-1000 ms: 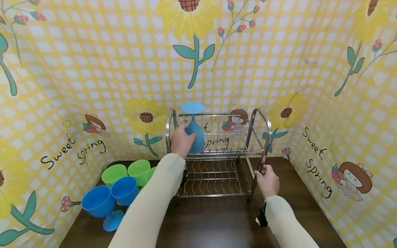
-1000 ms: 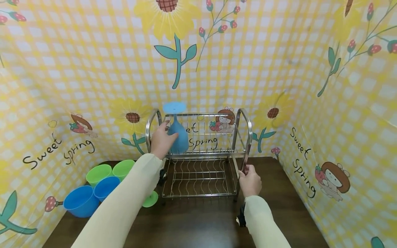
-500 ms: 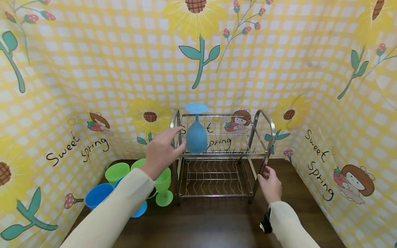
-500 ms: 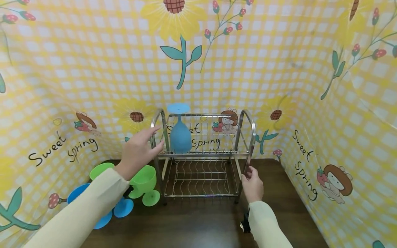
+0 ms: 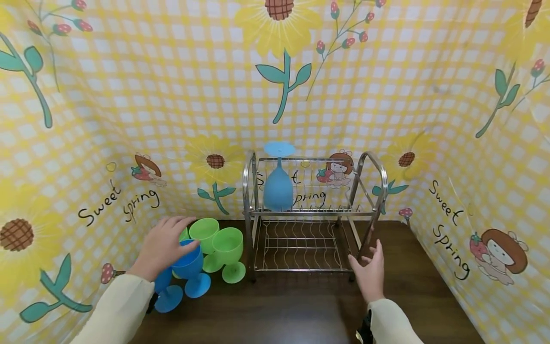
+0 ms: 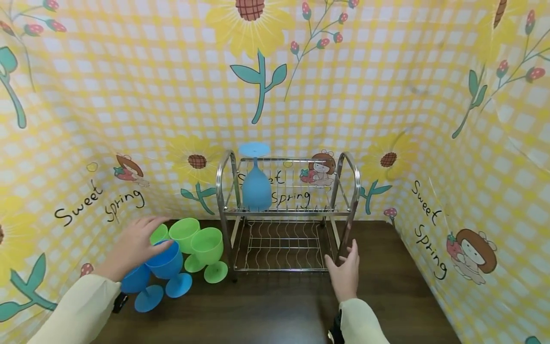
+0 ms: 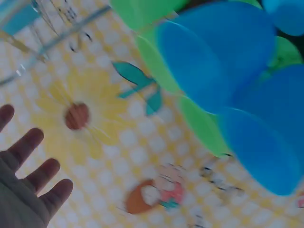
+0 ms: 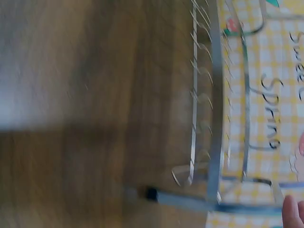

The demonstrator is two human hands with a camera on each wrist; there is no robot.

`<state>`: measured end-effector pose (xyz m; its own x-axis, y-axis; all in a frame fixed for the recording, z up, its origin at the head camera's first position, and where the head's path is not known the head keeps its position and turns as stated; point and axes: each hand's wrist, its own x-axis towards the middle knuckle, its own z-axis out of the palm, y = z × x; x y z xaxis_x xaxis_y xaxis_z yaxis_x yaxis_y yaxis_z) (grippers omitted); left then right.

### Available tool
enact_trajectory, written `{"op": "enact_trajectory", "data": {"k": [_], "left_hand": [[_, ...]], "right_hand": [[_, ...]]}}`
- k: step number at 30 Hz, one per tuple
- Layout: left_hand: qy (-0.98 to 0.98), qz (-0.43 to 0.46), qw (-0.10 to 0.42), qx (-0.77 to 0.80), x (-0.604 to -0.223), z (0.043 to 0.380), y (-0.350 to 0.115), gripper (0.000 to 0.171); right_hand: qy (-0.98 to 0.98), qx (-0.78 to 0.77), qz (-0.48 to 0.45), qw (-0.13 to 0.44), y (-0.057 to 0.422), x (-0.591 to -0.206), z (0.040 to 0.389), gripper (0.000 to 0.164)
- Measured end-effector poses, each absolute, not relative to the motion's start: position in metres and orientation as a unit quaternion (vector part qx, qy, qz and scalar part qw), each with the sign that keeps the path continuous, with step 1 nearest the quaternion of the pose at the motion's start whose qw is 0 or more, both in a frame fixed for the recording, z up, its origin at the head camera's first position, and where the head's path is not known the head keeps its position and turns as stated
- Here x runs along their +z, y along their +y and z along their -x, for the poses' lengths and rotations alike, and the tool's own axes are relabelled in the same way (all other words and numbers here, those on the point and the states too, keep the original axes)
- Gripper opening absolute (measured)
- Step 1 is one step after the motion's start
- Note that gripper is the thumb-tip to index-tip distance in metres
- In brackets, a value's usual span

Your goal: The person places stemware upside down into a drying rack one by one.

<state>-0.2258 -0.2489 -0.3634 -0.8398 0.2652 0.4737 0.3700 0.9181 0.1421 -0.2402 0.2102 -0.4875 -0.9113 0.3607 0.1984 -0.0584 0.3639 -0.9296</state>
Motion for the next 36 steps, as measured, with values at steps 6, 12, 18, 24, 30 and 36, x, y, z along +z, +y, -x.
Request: {"op": "enact_trajectory", "data": {"k": [6,12,18,24,30,36], "left_hand": [[-0.969,0.148,0.174,-0.097,-0.388,0.226,-0.274,0.064],[-0.979,0.112,0.122,-0.116,-0.403,0.228,-0.283,0.074],[-0.962,0.055,0.155,-0.216,-0.423,0.222,-0.281,0.069],[-0.893,-0.058,0.235,-0.379,-0.463,0.203,-0.253,0.055],[-0.842,-0.175,0.241,-0.449,-0.494,0.195,-0.233,0.062],[-0.804,-0.224,0.151,-0.53,-0.512,0.202,-0.227,0.093]], "right_hand": [[-0.796,0.565,0.078,0.203,0.185,-0.497,0.236,0.088],[-0.797,0.57,0.056,0.189,0.172,-0.501,0.234,0.088],[-0.8,0.566,0.047,0.192,0.165,-0.509,0.228,0.087],[-0.8,0.564,0.044,0.199,0.159,-0.515,0.225,0.085],[-0.812,0.559,0.011,0.167,0.147,-0.518,0.22,0.085],[-0.833,0.527,-0.051,0.16,0.132,-0.529,0.213,0.078]]}}
